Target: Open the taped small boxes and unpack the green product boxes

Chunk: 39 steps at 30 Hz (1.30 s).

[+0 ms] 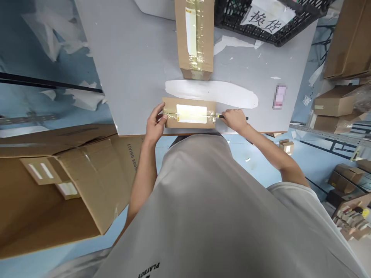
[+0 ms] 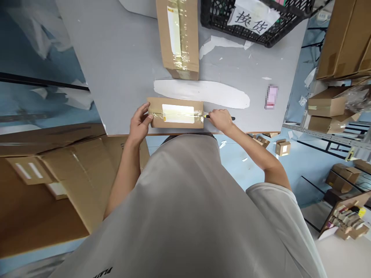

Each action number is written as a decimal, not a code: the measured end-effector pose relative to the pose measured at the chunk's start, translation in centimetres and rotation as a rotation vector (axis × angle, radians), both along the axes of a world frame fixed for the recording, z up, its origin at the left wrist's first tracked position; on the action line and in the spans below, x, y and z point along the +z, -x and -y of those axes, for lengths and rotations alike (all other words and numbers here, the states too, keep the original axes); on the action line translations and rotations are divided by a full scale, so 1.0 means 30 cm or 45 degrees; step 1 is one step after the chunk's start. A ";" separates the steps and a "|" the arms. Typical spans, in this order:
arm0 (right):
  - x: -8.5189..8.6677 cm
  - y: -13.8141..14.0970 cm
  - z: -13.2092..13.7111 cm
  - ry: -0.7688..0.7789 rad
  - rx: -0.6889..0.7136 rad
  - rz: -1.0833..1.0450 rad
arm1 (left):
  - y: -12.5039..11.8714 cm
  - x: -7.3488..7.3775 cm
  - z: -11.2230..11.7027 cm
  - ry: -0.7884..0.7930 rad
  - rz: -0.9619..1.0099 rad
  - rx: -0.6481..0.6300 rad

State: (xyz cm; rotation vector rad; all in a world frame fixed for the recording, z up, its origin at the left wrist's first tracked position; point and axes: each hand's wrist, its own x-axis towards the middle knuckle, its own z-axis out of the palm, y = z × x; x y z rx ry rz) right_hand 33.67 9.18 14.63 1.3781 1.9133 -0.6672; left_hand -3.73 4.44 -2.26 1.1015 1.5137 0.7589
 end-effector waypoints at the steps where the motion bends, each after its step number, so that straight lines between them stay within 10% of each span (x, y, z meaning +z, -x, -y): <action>1: -0.015 -0.020 0.000 -0.003 0.015 -0.042 | -0.008 0.013 0.000 0.007 -0.039 0.025; 11: -0.305 -0.167 0.048 -0.077 -0.116 -0.528 | -0.235 0.079 -0.074 -0.133 -0.695 0.401; 21: -0.504 -0.221 0.155 -0.175 -0.443 -0.821 | -0.268 0.127 -0.115 0.024 -0.680 0.482; 33: -0.592 -0.051 0.208 -0.115 -1.327 -1.035 | -0.119 0.153 -0.152 0.006 -0.794 0.358; 39: -0.475 0.139 0.158 -0.055 -1.445 -1.126 | -0.013 0.103 -0.154 -0.059 -0.631 0.306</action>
